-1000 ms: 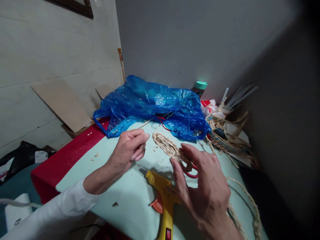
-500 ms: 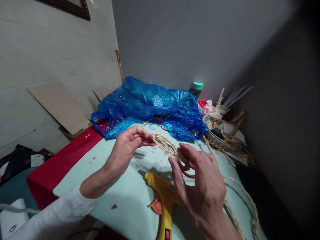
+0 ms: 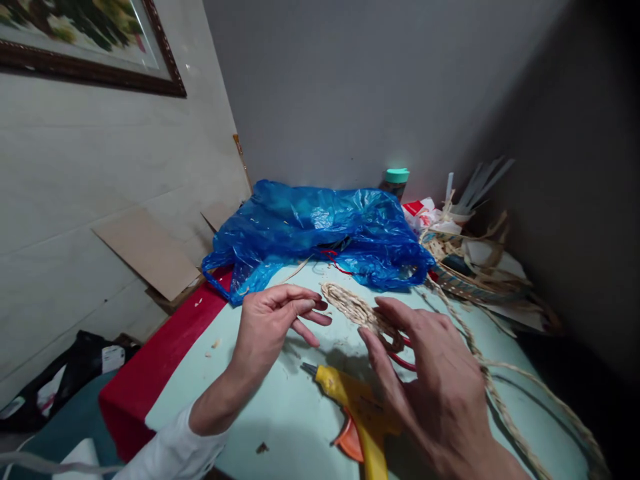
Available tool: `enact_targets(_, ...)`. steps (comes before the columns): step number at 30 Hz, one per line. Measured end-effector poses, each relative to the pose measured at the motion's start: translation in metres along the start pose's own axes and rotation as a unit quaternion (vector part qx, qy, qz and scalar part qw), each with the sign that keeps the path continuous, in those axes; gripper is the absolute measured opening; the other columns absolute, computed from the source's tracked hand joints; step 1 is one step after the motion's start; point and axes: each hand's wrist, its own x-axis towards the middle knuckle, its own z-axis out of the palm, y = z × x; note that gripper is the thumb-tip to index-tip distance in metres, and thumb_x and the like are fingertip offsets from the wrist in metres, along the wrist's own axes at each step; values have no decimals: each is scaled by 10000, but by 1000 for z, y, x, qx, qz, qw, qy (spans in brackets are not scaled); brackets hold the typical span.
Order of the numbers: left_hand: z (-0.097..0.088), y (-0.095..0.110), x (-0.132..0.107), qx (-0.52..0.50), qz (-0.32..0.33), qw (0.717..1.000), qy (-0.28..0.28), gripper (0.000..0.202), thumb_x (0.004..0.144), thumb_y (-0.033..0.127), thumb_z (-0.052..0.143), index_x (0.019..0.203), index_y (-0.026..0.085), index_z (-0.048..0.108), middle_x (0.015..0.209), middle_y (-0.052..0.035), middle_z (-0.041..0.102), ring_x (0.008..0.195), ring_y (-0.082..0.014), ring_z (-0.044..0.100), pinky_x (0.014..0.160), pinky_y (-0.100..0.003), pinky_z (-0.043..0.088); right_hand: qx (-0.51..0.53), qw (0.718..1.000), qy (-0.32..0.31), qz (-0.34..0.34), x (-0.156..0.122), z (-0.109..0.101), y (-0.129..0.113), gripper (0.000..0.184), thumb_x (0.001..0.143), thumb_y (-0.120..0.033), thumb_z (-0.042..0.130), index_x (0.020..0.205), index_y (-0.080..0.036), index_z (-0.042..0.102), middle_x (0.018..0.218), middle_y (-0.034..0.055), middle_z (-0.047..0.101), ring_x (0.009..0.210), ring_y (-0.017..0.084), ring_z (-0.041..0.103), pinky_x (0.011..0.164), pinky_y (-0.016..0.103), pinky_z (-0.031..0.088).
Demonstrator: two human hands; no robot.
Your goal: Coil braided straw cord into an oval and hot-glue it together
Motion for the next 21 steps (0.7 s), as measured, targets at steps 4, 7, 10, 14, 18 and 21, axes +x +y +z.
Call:
enact_targets(4, -5, -4, 0, 30, -22, 999, -26, 270, 932, 353, 627, 763, 155, 695, 599, -13, 715, 411, -168, 676, 354, -221, 508, -1, 1000, -5, 9, -2, 2, 0, 263, 965, -217, 643, 1173, -59, 612, 890, 89, 673, 742, 200, 550, 737, 374, 449)
enact_targets(7, -8, -8, -1, 55, -7, 998, -13, 324, 945, 358, 621, 682, 169, 629, 444, 50, 579, 315, -82, 527, 343, -160, 374, 8, 1000, -6, 11, -2, 3, 0, 275, 964, -209, 648, 1188, -56, 603, 890, 98, 679, 727, 199, 568, 747, 392, 462)
enact_targets(10, -8, -10, -2, 67, 29, 997, 13, 348, 934, 309, 646, 617, 174, 594, 378, 82, 467, 337, -42, 425, 401, -151, 328, 18, 1000, -3, 6, -3, 4, -1, 282, 962, -200, 652, 1195, -51, 599, 913, 110, 694, 757, 205, 602, 763, 398, 473)
enact_targets(14, -5, -7, 0, 72, 61, 995, 11, 268, 865, 245, 703, 606, 174, 700, 578, 0, 684, 598, -109, 619, 625, -197, 488, 21, 1000, 1, -5, -3, 5, -1, 292, 955, -180, 653, 1202, -36, 594, 937, 115, 706, 800, 221, 623, 775, 405, 478)
enact_targets(18, -6, -3, 2, 76, 75, 994, 25, 100, 830, 205, 741, 753, 202, 805, 733, -14, 772, 707, -137, 660, 693, -218, 519, 19, 1000, 5, -12, -3, 6, -2, 293, 957, -169, 645, 1210, -34, 583, 951, 115, 709, 804, 220, 624, 773, 405, 475)
enact_targets(21, -7, -2, 2, 91, 81, 991, 46, 97, 851, 187, 730, 833, 222, 819, 793, -1, 785, 679, -117, 668, 701, -209, 534, 17, 1000, 1, -5, -3, 6, -3, 291, 960, -166, 636, 1219, -49, 575, 949, 113, 708, 805, 221, 618, 777, 410, 478)
